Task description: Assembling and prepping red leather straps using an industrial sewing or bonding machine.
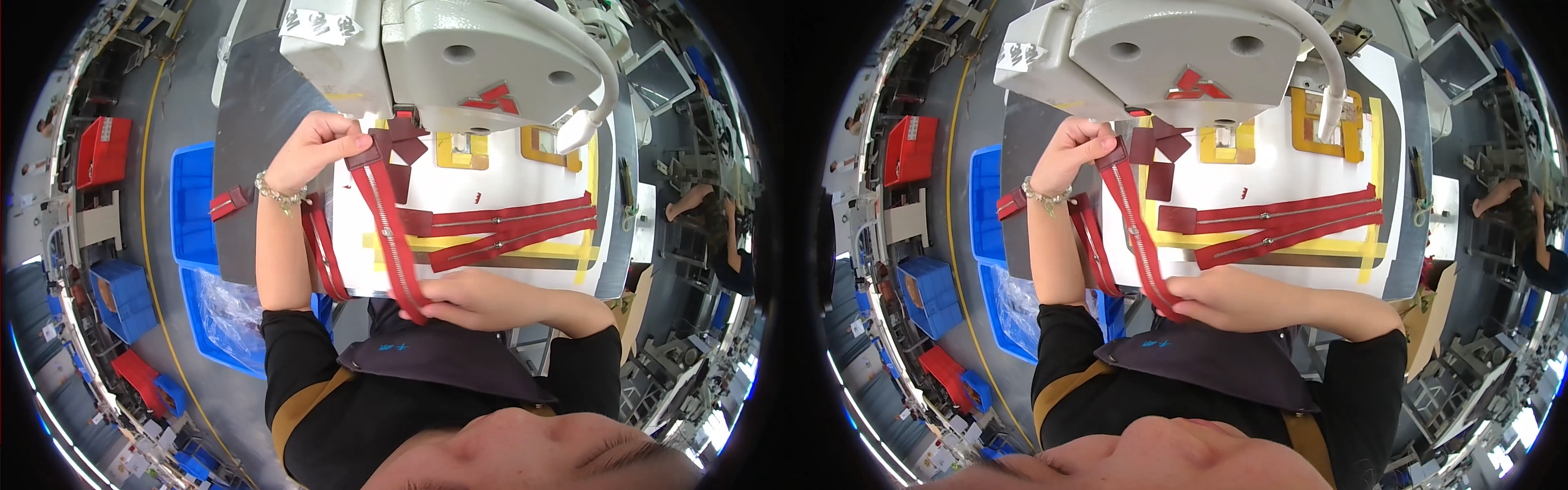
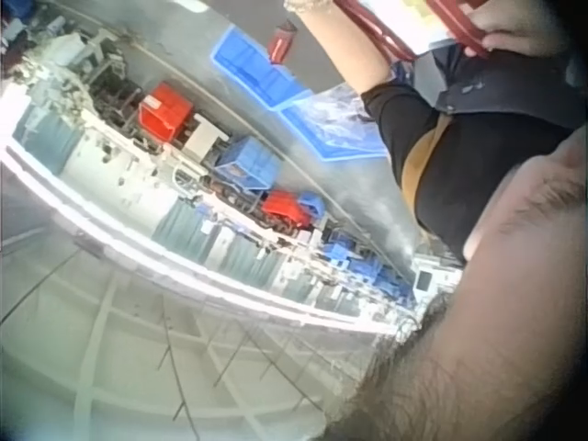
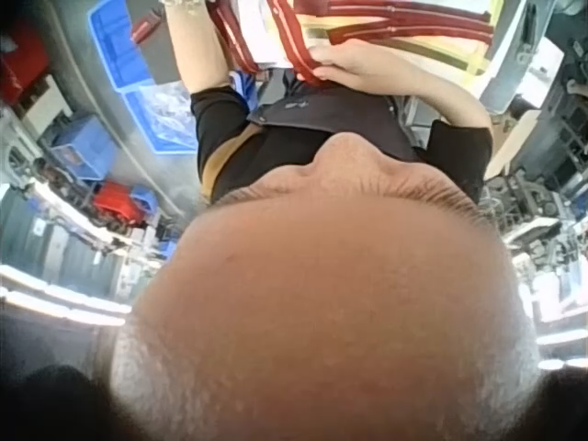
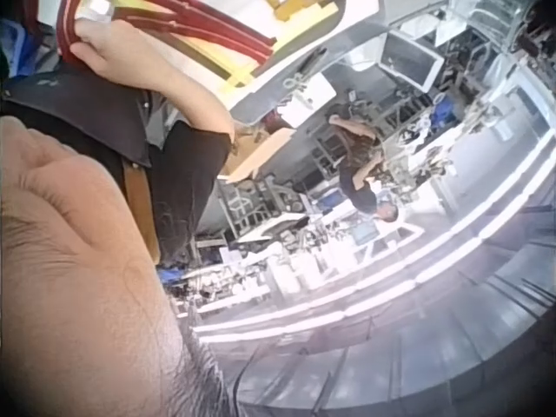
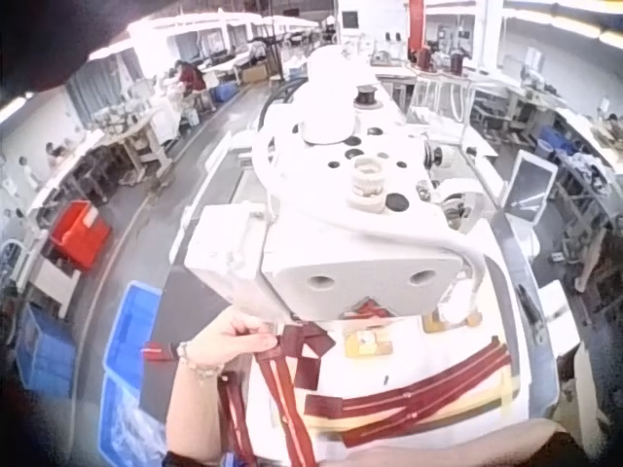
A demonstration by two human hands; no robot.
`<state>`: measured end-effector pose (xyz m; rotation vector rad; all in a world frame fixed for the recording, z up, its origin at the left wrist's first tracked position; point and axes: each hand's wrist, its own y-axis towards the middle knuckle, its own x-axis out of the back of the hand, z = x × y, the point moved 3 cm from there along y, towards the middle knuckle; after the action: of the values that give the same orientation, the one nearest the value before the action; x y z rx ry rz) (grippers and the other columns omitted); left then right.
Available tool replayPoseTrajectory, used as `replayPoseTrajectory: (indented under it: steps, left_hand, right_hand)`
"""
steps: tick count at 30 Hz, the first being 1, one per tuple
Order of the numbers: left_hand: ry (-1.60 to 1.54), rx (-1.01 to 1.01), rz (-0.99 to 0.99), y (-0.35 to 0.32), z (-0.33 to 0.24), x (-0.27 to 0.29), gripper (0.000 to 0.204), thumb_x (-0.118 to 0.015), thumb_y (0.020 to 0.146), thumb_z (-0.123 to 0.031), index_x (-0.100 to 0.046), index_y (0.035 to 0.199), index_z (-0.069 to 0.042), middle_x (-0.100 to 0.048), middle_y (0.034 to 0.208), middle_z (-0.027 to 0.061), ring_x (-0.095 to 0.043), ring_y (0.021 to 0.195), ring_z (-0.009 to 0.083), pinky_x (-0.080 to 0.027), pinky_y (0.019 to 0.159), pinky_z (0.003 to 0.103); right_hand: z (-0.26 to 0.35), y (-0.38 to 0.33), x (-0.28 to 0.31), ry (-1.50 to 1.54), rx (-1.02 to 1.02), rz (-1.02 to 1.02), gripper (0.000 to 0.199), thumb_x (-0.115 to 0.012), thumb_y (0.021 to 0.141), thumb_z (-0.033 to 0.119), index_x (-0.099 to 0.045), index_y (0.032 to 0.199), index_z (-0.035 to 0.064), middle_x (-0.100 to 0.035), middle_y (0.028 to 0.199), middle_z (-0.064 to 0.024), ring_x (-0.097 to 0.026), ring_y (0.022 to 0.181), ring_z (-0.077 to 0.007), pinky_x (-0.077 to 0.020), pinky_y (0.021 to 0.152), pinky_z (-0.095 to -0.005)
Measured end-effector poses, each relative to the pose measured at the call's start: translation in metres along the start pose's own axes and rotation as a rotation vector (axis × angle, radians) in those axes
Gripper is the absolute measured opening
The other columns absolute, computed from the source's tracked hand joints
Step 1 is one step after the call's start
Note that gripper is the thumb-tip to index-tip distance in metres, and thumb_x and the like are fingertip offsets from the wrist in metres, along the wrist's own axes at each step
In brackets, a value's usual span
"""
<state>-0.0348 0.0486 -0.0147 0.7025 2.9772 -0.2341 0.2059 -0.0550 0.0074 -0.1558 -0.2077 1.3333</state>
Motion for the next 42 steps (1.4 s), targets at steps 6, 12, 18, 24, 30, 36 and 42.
replayPoseTrajectory:
  steps: [6, 12, 18, 24, 30, 36, 42]
  left_hand:
    - [0.407, 0.183, 0.057, -0.007, 0.007, 0.013, 0.027, -0.069, 0.086, -0.021, -0.065, 0.071, 0.002, -0.057, 0.062, -0.0021, -0.045, 0.060, 0.0042, -0.039, 0.056, 0.023]
    - [0.653, 0.241, 0.114, -0.012, 0.015, 0.018, 0.018, -0.072, 0.078, -0.011, -0.069, 0.087, 0.004, -0.066, 0.073, 0.0065, -0.059, 0.068, 0.0105, -0.046, 0.065, 0.026]
    - [1.144, -0.005, -0.313, -0.001, 0.002, 0.004, 0.022, -0.070, 0.073, -0.016, -0.071, 0.092, -0.006, -0.065, 0.072, 0.0109, -0.061, 0.076, 0.0256, -0.049, 0.070, 0.036]
    - [0.948, -0.287, 0.140, 0.010, 0.005, -0.047, 0.021, -0.070, 0.071, -0.020, -0.063, 0.086, -0.007, -0.059, 0.081, 0.0075, -0.058, 0.080, 0.0288, -0.046, 0.074, 0.039]
    - [1.197, -0.188, 0.266, -0.003, 0.033, -0.095, 0.041, -0.081, 0.057, -0.014, -0.056, 0.087, -0.005, -0.061, 0.085, 0.0084, -0.062, 0.083, 0.0271, -0.047, 0.074, 0.039]
    - [1.108, -0.242, 0.217, 0.001, 0.031, -0.091, 0.029, -0.076, 0.068, -0.019, -0.056, 0.084, -0.006, -0.059, 0.071, 0.0086, -0.060, 0.071, 0.0285, -0.045, 0.064, 0.039]
    - [0.490, -0.159, -0.009, 0.004, 0.013, -0.117, 0.032, -0.072, 0.081, -0.016, -0.046, 0.098, -0.009, -0.048, 0.057, 0.0018, -0.048, 0.050, 0.0129, -0.037, 0.049, 0.027]
  right_hand:
    - [-0.016, 0.041, -0.046, 0.083, -0.088, 0.178, 0.022, -0.045, 0.098, 0.013, -0.049, 0.116, 0.0016, -0.063, 0.102, -0.0139, -0.063, 0.095, -0.0252, -0.0463, 0.080, -0.0360]
    - [-0.059, 0.054, -0.089, 0.591, -0.049, 0.217, 0.066, -0.046, 0.098, 0.018, -0.008, 0.148, -0.0013, -0.029, 0.149, -0.0216, -0.035, 0.135, -0.0261, -0.0293, 0.110, -0.0317]
    - [-0.049, 0.048, -0.075, 0.403, -0.072, 0.310, 0.049, -0.049, 0.098, 0.015, -0.034, 0.142, 0.0002, -0.047, 0.137, -0.0163, -0.047, 0.126, -0.0204, -0.0372, 0.104, -0.0308]
    - [-0.036, 0.019, -0.035, 0.329, -0.045, 0.179, 0.034, -0.053, 0.096, 0.015, -0.053, 0.127, 0.0010, -0.062, 0.117, -0.0115, -0.060, 0.105, -0.0165, -0.0462, 0.091, -0.0277]
    - [-0.025, -0.008, 0.005, 0.272, -0.085, 0.068, 0.032, -0.055, 0.094, 0.018, -0.058, 0.122, 0.0023, -0.067, 0.104, -0.0088, -0.065, 0.092, -0.0145, -0.0491, 0.084, -0.0273]
    - [-0.030, -0.023, 0.037, 0.139, -0.150, -0.289, 0.016, -0.059, 0.091, 0.013, -0.064, 0.100, -0.0007, -0.065, 0.079, -0.0064, -0.063, 0.068, -0.0103, -0.0497, 0.063, -0.0247]
    - [-0.047, -0.011, 0.061, 0.359, 0.006, -0.822, 0.015, -0.060, 0.092, 0.011, -0.049, 0.085, 0.0023, -0.057, 0.071, -0.0011, -0.051, 0.053, -0.0047, -0.0381, 0.046, -0.0186]
